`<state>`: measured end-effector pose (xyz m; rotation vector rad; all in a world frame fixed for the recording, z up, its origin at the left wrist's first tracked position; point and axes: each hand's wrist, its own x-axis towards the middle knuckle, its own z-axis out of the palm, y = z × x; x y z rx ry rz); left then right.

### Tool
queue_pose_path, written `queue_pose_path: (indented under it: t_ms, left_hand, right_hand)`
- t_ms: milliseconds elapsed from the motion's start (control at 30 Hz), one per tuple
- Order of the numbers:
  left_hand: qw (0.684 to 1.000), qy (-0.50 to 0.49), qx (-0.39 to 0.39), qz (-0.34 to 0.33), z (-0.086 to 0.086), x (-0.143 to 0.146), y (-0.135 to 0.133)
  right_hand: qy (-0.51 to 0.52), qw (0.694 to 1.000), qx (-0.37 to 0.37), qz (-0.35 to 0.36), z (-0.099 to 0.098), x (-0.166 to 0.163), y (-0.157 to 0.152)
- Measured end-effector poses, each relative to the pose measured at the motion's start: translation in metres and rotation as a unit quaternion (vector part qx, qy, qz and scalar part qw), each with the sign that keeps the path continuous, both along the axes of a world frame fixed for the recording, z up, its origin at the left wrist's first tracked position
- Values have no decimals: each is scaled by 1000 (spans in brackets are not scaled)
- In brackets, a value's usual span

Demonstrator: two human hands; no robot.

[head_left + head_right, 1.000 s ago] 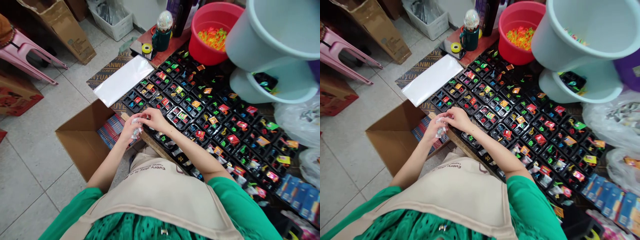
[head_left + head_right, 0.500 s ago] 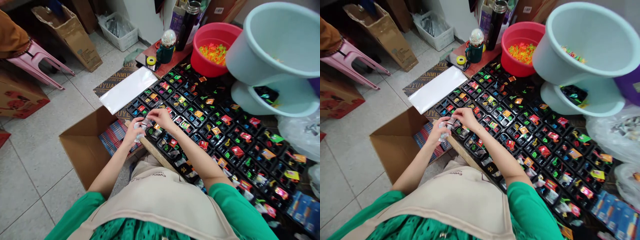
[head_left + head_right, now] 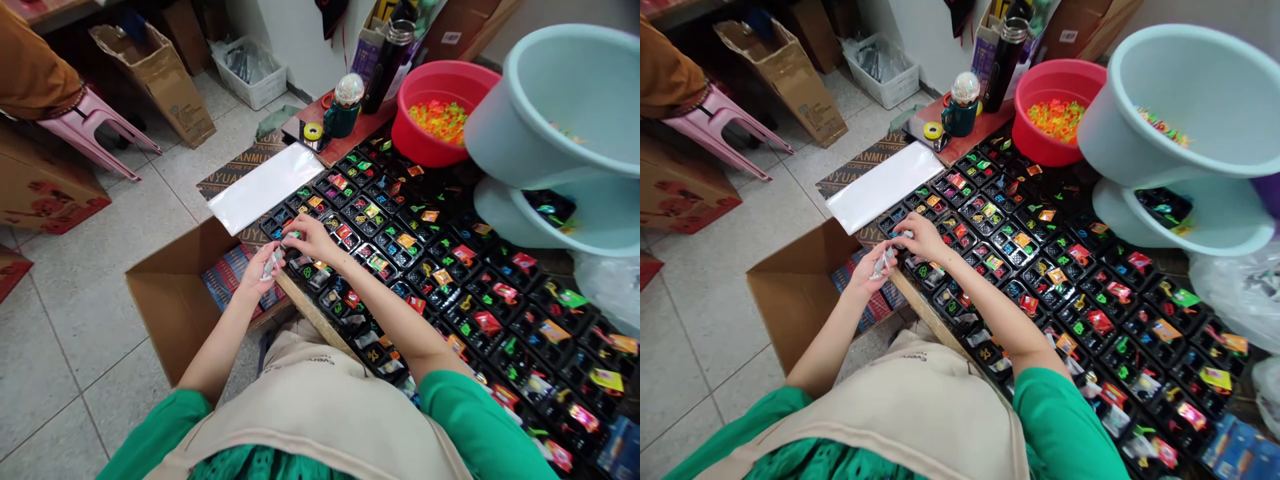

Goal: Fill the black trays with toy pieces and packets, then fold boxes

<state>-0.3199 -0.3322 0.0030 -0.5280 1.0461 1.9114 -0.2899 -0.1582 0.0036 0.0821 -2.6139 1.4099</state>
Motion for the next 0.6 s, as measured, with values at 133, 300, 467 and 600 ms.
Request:
queue_pose_path:
  t_ms: [133,300,467,600]
  left_hand:
    - [996,-44,55,-54,2,-1,8]
    - [983,-120,121,-70,7,-5,6]
    - [976,-144,148,-75,10,-8,1]
    - [976,-118,144,-114,12,-8,1]
  right_hand:
    - [-16,986,-53,157,12,6,1]
    - [-15,978,-100,183,15,1,5]
    - [-99,940,-232,228,17,-5,7]
    - [-120,926,-259,247,21,-11,17]
